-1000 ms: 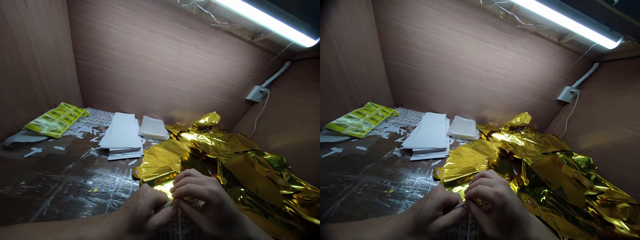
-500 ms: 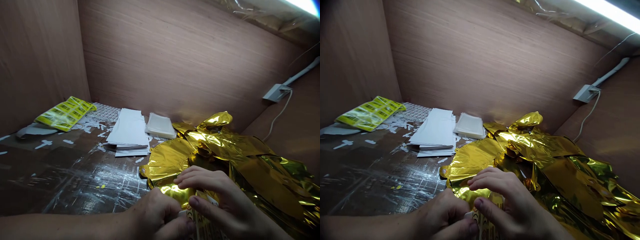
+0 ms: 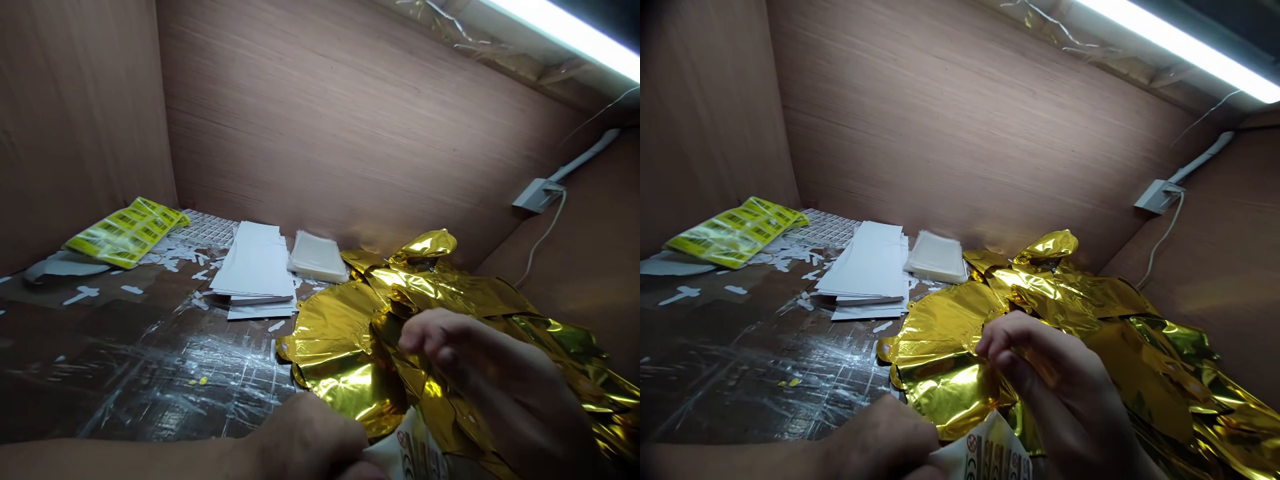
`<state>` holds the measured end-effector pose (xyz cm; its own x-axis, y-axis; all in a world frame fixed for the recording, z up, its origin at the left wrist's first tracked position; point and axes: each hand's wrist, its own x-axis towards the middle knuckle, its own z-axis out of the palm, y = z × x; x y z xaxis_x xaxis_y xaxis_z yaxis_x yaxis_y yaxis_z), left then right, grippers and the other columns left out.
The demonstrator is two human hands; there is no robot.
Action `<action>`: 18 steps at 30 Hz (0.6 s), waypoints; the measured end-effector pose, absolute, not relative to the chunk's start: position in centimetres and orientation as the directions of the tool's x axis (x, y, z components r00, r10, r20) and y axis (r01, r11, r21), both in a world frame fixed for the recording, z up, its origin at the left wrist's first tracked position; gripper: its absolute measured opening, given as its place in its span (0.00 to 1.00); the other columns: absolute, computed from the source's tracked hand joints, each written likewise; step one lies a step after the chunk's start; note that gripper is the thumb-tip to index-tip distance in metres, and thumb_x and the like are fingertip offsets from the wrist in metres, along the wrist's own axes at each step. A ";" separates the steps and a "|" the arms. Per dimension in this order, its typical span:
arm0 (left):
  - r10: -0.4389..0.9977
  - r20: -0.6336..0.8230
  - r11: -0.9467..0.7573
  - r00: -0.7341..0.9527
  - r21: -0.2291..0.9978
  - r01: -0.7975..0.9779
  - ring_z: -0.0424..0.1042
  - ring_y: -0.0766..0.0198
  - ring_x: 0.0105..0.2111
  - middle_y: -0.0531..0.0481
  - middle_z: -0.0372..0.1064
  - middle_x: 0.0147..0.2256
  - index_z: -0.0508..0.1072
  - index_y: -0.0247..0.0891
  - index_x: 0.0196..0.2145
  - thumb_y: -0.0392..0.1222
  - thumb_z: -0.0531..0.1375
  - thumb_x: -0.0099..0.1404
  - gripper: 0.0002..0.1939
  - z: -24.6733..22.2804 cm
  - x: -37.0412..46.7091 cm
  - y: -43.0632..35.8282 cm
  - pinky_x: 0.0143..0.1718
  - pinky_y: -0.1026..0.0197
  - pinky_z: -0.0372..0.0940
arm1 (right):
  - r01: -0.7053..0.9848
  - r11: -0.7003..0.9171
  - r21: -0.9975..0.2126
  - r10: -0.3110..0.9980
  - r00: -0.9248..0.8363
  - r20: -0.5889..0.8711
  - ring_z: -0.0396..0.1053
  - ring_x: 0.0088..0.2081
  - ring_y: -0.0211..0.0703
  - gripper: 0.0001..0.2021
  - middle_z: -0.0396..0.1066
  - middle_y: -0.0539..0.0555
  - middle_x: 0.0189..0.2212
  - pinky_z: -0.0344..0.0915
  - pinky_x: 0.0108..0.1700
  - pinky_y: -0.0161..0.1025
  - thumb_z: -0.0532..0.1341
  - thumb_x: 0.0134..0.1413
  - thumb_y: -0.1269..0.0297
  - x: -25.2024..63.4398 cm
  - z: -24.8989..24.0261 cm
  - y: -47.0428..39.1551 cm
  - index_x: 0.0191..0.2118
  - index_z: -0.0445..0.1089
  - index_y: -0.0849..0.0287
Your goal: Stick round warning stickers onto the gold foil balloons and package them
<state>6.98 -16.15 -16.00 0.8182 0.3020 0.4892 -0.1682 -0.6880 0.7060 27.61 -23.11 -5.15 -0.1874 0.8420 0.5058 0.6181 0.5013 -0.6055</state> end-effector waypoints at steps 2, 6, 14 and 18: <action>0.176 0.590 -0.795 0.788 0.557 -0.240 0.65 0.66 0.25 0.51 0.69 0.25 0.64 0.38 0.27 0.52 0.50 0.78 0.23 -17.1 7.5 -16.0 0.28 0.64 0.59 | 0.621 0.467 -0.629 0.876 -0.231 0.423 0.74 0.41 0.46 0.06 0.75 0.54 0.37 0.72 0.40 0.40 0.59 0.71 0.64 27.5 -5.5 -20.9 0.40 0.73 0.53; 0.071 0.601 -0.898 0.796 0.385 -0.211 0.76 0.62 0.43 0.47 0.80 0.41 0.72 0.37 0.43 0.42 0.50 0.80 0.13 -18.3 8.4 -15.8 0.55 0.61 0.62 | 0.650 0.460 -0.605 0.879 -0.430 0.206 0.72 0.48 0.45 0.04 0.73 0.55 0.47 0.69 0.52 0.45 0.63 0.66 0.69 25.9 -7.6 -15.3 0.37 0.74 0.57; 0.072 0.592 -0.892 0.802 0.398 -0.215 0.77 0.62 0.48 0.52 0.82 0.44 0.71 0.40 0.50 0.42 0.54 0.79 0.08 -20.1 8.6 -15.3 0.66 0.54 0.52 | 0.714 0.408 -0.568 0.886 -0.461 0.057 0.70 0.53 0.47 0.07 0.69 0.59 0.52 0.67 0.57 0.49 0.62 0.65 0.72 24.1 -10.0 -12.1 0.34 0.74 0.61; 0.069 0.635 -0.903 0.770 0.368 -0.223 0.78 0.64 0.46 0.50 0.82 0.43 0.71 0.38 0.49 0.42 0.52 0.80 0.10 -20.4 8.7 -15.3 0.65 0.56 0.52 | 0.712 0.415 -0.566 0.882 -0.468 0.057 0.70 0.52 0.47 0.07 0.69 0.59 0.51 0.68 0.56 0.49 0.62 0.65 0.72 24.1 -10.4 -12.2 0.34 0.74 0.60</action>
